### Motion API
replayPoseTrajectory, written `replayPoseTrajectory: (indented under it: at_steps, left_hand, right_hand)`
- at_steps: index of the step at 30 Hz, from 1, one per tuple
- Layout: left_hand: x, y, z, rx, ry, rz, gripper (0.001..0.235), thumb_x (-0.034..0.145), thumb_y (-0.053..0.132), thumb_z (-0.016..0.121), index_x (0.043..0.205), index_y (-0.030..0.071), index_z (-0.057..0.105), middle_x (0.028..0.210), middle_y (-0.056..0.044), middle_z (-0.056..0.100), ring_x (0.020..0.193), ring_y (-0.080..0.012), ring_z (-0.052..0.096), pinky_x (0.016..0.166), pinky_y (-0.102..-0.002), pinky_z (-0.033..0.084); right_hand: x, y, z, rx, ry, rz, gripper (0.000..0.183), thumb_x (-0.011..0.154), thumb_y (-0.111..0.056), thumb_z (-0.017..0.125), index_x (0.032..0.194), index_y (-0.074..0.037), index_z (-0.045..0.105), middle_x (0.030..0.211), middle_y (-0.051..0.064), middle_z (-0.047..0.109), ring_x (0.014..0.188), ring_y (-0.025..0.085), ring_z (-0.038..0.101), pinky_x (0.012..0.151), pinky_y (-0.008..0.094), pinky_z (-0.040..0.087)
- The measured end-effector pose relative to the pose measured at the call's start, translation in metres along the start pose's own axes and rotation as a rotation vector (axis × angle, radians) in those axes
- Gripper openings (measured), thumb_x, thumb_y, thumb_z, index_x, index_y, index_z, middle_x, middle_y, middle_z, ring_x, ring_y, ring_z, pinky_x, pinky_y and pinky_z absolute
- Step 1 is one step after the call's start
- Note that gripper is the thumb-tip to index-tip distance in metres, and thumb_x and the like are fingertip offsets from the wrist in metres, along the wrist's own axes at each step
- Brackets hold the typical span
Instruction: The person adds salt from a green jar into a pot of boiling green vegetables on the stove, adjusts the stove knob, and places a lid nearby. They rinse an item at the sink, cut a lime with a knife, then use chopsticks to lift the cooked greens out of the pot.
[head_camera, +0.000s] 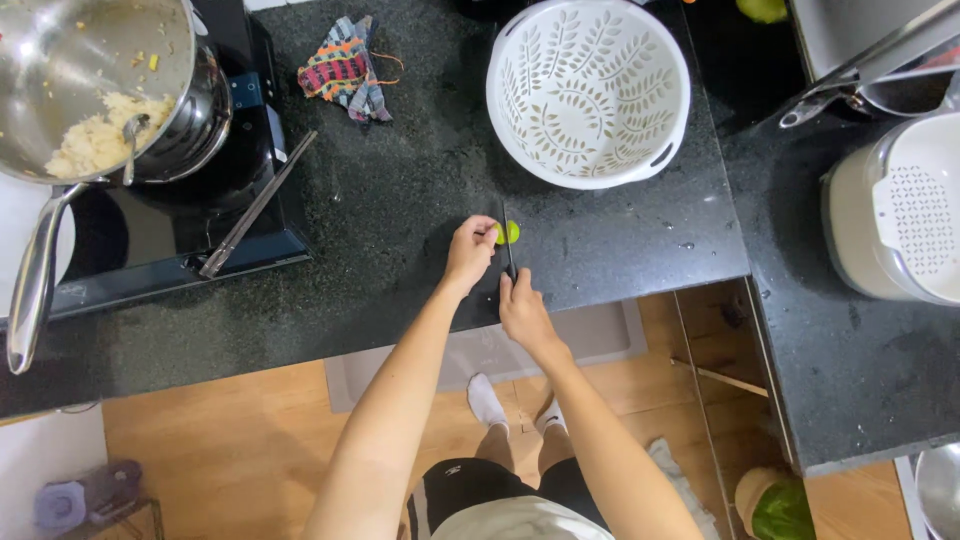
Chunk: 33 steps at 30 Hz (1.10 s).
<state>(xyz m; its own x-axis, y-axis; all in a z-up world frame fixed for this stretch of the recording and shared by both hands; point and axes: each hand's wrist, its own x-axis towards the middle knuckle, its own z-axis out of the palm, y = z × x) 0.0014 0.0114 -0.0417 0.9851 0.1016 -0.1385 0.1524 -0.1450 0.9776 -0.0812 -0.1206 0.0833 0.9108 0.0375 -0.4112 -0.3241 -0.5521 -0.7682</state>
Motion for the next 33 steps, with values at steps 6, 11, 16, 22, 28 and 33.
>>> replayPoseTrajectory:
  at_steps: [6,11,16,22,28,33]
  left_hand:
    - [-0.020,0.041,-0.002,0.270,0.054,0.238,0.019,0.100,0.006,0.066,0.118,0.005,0.069,0.107,-0.011,0.062,0.084,-0.0194,0.067,0.067,-0.030,0.059]
    - [-0.028,0.062,-0.010,0.077,-0.023,0.117,0.023,0.092,0.004,0.069,0.115,-0.001,0.067,0.109,-0.010,0.062,0.080,-0.0172,0.070,0.062,-0.028,0.063]
    - [-0.024,0.065,-0.004,0.098,0.034,0.063,0.021,0.091,0.007,0.071,0.110,-0.002,0.069,0.102,-0.011,0.063,0.073,-0.0201,0.069,0.061,-0.031,0.060]
    - [-0.009,0.042,0.001,0.333,0.203,0.275,0.013,0.091,0.008,0.073,0.102,0.001,0.072,0.091,-0.016,0.066,0.084,-0.0336,0.067,0.076,-0.043,0.054]
    - [-0.020,0.070,-0.007,0.221,0.157,0.091,0.013,0.095,0.007,0.066,0.107,0.002,0.072,0.097,-0.013,0.065,0.080,-0.0278,0.069,0.067,-0.038,0.058]
    - [-0.014,0.028,-0.012,-0.074,-0.031,0.018,0.025,0.096,-0.003,0.057,0.119,0.001,0.067,0.107,-0.014,0.059,0.076,-0.0184,0.070,0.061,-0.030,0.064]
  right_hand:
    - [-0.014,-0.005,0.002,0.109,-0.085,0.114,0.034,0.107,-0.035,0.039,0.112,-0.001,0.038,0.068,0.027,0.067,0.047,0.034,0.068,0.039,0.044,0.057]
    - [-0.018,0.000,0.005,0.108,-0.093,0.125,0.036,0.106,-0.035,0.039,0.116,0.000,0.038,0.069,0.027,0.067,0.048,0.035,0.069,0.040,0.045,0.057]
    - [-0.021,0.000,0.005,0.106,-0.069,0.110,0.034,0.106,-0.034,0.038,0.117,-0.002,0.038,0.066,0.027,0.066,0.046,0.036,0.068,0.041,0.046,0.056]
    - [0.018,0.010,0.014,0.022,-0.012,0.008,0.031,0.108,-0.032,0.038,0.105,-0.001,0.037,0.063,0.029,0.064,0.046,0.043,0.065,0.044,0.051,0.054]
    - [0.020,-0.009,0.002,0.010,-0.035,0.055,0.032,0.108,-0.032,0.038,0.107,0.000,0.039,0.070,0.033,0.065,0.052,0.046,0.067,0.050,0.053,0.058]
    - [0.013,0.019,-0.020,-0.199,0.166,-0.136,0.036,0.109,-0.036,0.047,0.126,-0.005,0.049,0.103,0.035,0.067,0.090,0.057,0.063,0.080,0.062,0.049]
